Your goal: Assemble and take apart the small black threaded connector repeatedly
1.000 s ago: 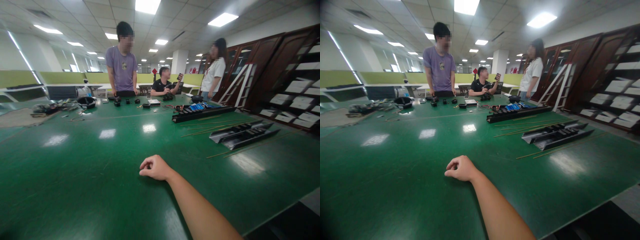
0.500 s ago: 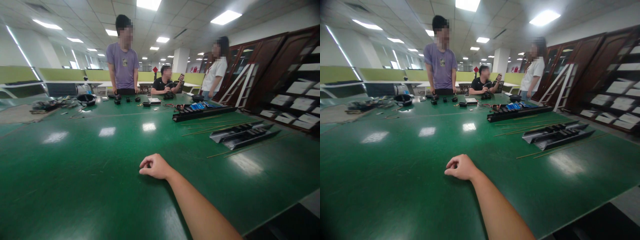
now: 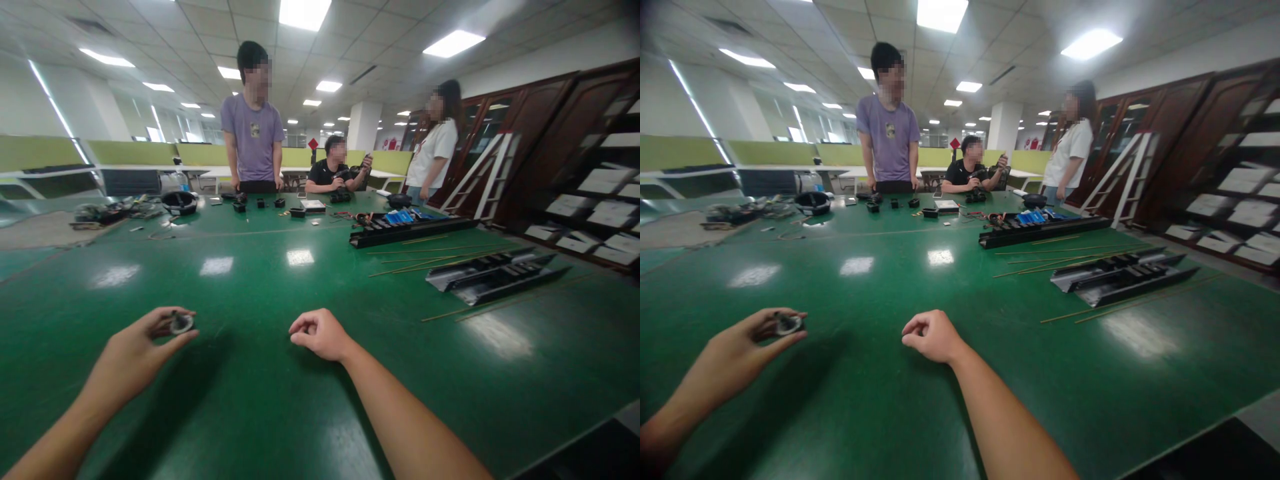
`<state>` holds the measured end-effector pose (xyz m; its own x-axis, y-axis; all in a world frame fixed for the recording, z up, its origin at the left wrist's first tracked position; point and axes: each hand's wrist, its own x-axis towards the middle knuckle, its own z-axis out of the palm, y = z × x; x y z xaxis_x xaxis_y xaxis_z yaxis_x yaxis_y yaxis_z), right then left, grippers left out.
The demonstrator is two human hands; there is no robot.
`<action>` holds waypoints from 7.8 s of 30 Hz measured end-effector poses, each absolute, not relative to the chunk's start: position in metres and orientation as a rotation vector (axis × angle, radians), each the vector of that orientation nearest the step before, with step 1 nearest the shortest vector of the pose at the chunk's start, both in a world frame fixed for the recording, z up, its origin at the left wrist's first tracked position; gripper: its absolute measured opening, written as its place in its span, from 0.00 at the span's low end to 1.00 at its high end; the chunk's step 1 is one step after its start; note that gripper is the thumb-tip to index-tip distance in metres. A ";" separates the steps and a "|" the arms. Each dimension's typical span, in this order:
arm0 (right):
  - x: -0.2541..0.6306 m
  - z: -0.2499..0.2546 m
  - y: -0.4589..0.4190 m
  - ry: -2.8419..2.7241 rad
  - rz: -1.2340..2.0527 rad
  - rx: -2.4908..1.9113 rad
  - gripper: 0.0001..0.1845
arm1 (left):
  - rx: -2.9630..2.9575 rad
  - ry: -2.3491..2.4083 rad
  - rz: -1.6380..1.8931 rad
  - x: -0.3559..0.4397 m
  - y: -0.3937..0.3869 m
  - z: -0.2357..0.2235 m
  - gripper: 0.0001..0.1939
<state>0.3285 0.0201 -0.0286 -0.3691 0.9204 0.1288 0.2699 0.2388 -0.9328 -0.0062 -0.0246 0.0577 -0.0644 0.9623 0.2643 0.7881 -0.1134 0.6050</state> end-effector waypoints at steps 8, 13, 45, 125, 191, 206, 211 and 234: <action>0.329 -0.032 0.024 -1.674 1.078 -1.102 0.12 | 1.804 1.270 1.058 0.109 -0.002 0.003 0.18; 0.327 -0.036 0.021 -1.778 1.076 -1.103 0.11 | 1.781 1.156 0.957 0.107 -0.011 -0.018 0.14; 0.326 -0.029 0.017 -1.895 1.053 -1.123 0.10 | 2.061 1.222 0.874 0.109 -0.009 -0.017 0.15; 0.321 -0.029 0.011 -1.895 0.975 -1.101 0.10 | 2.249 1.360 0.883 0.109 -0.010 -0.022 0.15; 0.322 -0.021 0.011 -1.851 0.836 -1.213 0.10 | 2.332 1.361 1.058 0.100 -0.003 -0.025 0.11; 0.326 -0.022 0.013 -1.855 0.781 -1.257 0.09 | 2.263 1.359 1.101 0.102 -0.002 -0.021 0.10; 0.327 -0.023 0.013 -1.854 0.771 -1.249 0.08 | 2.258 1.367 1.106 0.101 -0.002 -0.021 0.10; 0.337 -0.030 0.030 -1.697 0.834 -1.247 0.11 | 1.284 1.322 1.302 0.088 0.007 -0.006 0.30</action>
<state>0.3373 0.0299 -0.0304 -0.1427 0.9595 0.2430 0.3935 0.2803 -0.8756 0.0882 0.0069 -0.0059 -0.1042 0.9911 0.0829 0.0978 -0.0727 0.9925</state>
